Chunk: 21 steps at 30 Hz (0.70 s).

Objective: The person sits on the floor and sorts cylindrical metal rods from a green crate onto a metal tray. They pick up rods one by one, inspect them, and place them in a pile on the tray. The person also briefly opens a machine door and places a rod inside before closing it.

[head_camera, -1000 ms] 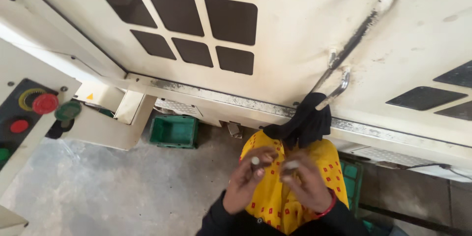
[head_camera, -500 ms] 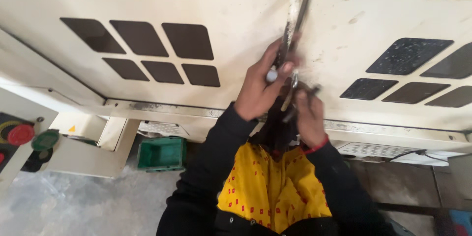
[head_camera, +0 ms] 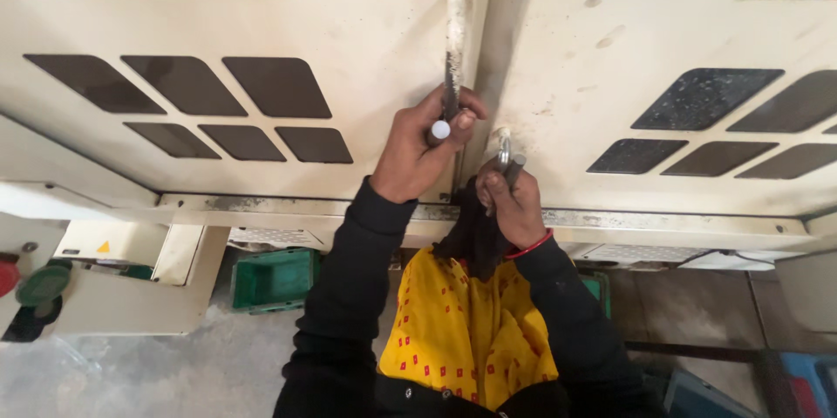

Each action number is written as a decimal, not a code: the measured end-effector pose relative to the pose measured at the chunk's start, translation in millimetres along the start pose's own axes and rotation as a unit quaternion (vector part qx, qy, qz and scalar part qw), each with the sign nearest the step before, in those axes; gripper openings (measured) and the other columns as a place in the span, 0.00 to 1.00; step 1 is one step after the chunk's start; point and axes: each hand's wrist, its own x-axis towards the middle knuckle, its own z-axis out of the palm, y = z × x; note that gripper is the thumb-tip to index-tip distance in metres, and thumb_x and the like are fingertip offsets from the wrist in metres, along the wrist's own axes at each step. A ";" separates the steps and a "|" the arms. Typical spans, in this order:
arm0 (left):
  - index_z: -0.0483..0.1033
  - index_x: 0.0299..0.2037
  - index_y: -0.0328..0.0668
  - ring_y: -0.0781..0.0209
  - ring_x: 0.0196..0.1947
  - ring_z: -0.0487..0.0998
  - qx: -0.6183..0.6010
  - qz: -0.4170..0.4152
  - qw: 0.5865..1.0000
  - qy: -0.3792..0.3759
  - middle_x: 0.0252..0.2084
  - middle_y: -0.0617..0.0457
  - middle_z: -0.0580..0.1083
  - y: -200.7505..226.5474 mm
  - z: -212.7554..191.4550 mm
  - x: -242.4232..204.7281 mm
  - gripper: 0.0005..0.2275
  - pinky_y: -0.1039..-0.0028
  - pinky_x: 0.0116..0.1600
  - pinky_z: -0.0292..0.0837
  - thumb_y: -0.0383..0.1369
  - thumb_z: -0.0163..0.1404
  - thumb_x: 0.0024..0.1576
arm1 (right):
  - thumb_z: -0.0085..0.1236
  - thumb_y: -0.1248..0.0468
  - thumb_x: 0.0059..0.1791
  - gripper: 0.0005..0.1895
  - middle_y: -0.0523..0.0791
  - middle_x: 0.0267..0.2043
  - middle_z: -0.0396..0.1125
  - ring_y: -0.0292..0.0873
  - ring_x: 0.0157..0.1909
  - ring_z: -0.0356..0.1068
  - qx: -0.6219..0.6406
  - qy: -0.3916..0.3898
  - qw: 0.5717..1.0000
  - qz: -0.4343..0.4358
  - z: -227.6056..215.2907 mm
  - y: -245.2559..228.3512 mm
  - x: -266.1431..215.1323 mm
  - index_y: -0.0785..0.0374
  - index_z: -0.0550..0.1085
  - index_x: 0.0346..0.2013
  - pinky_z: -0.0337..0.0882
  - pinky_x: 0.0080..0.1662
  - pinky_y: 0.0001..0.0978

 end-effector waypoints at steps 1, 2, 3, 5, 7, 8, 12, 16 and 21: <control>0.75 0.49 0.36 0.72 0.35 0.69 0.005 -0.024 1.000 0.003 0.33 0.59 0.71 1.2 -5.4 -4.3 0.10 0.79 0.42 0.67 0.36 0.50 0.69 | 0.47 0.49 0.60 0.22 0.40 0.26 0.60 0.33 0.28 0.60 -0.003 0.003 1.000 0.004 0.4 -1.4 -0.4 0.66 0.68 0.35 0.61 0.30 0.24; 0.75 0.49 0.36 0.73 0.34 0.68 -0.010 -0.025 1.000 0.011 0.33 0.59 0.70 1.8 -10.4 -8.2 0.10 0.80 0.41 0.66 0.36 0.50 0.69 | 0.47 0.48 0.59 0.23 0.40 0.26 0.60 0.33 0.28 0.60 -0.006 0.006 1.000 0.008 0.2 -2.7 -1.1 0.66 0.68 0.35 0.61 0.30 0.24; 0.75 0.49 0.36 0.73 0.34 0.67 -0.022 -0.026 0.999 0.017 0.33 0.60 0.70 2.9 -17.6 -12.1 0.11 0.81 0.40 0.65 0.37 0.49 0.69 | 0.47 0.48 0.59 0.23 0.40 0.26 0.61 0.33 0.28 0.60 -0.006 0.010 1.000 0.011 2.2 -2.7 -1.1 0.66 0.68 0.35 0.61 0.29 0.23; 0.75 0.48 0.36 0.74 0.32 0.65 -0.035 -0.035 0.998 0.040 0.32 0.61 0.67 3.1 -32.8 -19.2 0.12 0.81 0.37 0.62 0.39 0.49 0.70 | 0.48 0.48 0.59 0.23 0.41 0.27 0.61 0.33 0.28 0.60 0.001 0.015 1.000 0.004 3.0 -1.9 -3.2 0.66 0.68 0.36 0.61 0.30 0.24; 0.75 0.47 0.37 0.75 0.29 0.60 -0.038 -0.051 0.995 0.073 0.29 0.63 0.63 0.7 -51.0 -26.2 0.13 0.82 0.34 0.56 0.41 0.48 0.70 | 0.49 0.48 0.59 0.23 0.41 0.27 0.62 0.33 0.28 0.60 -0.004 0.025 1.000 0.006 0.4 1.4 -6.1 0.67 0.69 0.36 0.60 0.30 0.24; 0.75 0.47 0.37 0.76 0.28 0.60 -0.031 -0.051 0.994 0.093 0.28 0.64 0.63 0.1 -60.6 -31.3 0.13 0.82 0.33 0.55 0.41 0.48 0.70 | 0.49 0.47 0.59 0.23 0.41 0.27 0.62 0.33 0.28 0.60 -0.012 0.031 0.999 0.009 -2.0 3.3 -7.6 0.67 0.69 0.36 0.60 0.30 0.24; 0.73 0.47 0.39 0.76 0.25 0.59 -0.010 -0.039 0.985 0.166 0.28 0.65 0.63 2.1 -101.0 -47.7 0.12 0.80 0.30 0.52 0.42 0.47 0.71 | 0.50 0.47 0.59 0.24 0.42 0.30 0.62 0.34 0.29 0.60 0.020 0.037 0.999 -0.025 -31.2 1.5 -15.0 0.67 0.68 0.38 0.61 0.31 0.25; 0.72 0.47 0.44 0.76 0.21 0.56 0.065 -0.053 0.963 0.256 0.23 0.66 0.58 -0.1 -152.5 -69.5 0.11 0.80 0.25 0.50 0.42 0.47 0.71 | 0.50 0.46 0.60 0.24 0.42 0.27 0.61 0.34 0.28 0.59 -0.015 0.105 0.994 -0.032 -78.5 -6.9 -29.2 0.67 0.68 0.39 0.61 0.32 0.27; 0.72 0.48 0.46 0.76 0.23 0.57 0.049 -0.017 0.917 0.396 0.29 0.64 0.61 -18.4 -220.5 -89.2 0.08 0.83 0.25 0.50 0.41 0.50 0.74 | 0.49 0.46 0.62 0.23 0.40 0.26 0.58 0.34 0.25 0.57 -0.077 0.232 0.964 -0.106 -152.9 -9.4 -56.0 0.64 0.68 0.40 0.59 0.31 0.28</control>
